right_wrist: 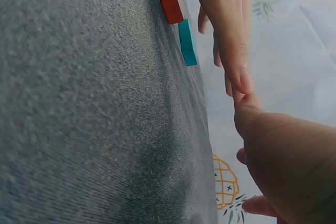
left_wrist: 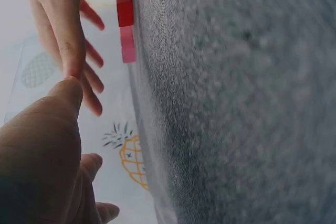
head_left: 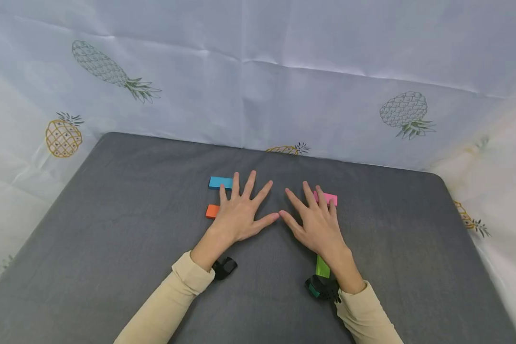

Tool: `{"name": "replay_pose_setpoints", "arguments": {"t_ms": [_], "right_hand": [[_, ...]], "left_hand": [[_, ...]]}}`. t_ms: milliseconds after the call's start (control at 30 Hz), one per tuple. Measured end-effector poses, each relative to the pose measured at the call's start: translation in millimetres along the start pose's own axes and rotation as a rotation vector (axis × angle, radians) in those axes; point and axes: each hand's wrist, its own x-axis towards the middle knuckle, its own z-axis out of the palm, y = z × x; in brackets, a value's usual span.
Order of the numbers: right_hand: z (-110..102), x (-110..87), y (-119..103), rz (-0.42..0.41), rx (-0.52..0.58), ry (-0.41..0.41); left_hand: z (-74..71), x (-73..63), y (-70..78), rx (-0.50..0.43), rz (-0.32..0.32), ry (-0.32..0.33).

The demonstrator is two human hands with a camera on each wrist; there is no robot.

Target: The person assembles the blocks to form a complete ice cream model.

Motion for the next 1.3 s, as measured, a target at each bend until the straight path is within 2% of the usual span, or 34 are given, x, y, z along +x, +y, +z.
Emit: {"name": "replay_pose_setpoints", "arguments": {"t_ms": [167, 400, 667, 867, 1067, 1300], "right_hand": [[1.4, -2.8, -1.3, -0.016, 0.052, 0.106], [3.9, -7.2, -2.0, -0.060, 0.104, 0.309], [3.9, -14.4, -2.6, -0.070, 0.164, 0.392], [2.4, -20.5, -3.2, -0.049, 0.192, 0.412], [0.8, -27.6, -1.9, -0.005, 0.221, 0.420], [-1.1, -36.6, 3.6, 0.009, 0.253, 0.411]], "left_hand": [[2.0, 0.7, 0.3, -0.023, 0.043, 0.030], [5.7, 0.8, 3.6, -0.081, 0.141, 0.180], [10.6, 3.9, 10.8, -0.186, 0.192, 0.298], [14.4, 6.1, 17.5, -0.343, 0.197, 0.318], [17.5, 7.4, 22.8, -0.380, 0.215, 0.315], [18.0, 11.4, 30.0, -0.483, 0.208, 0.242]]}}
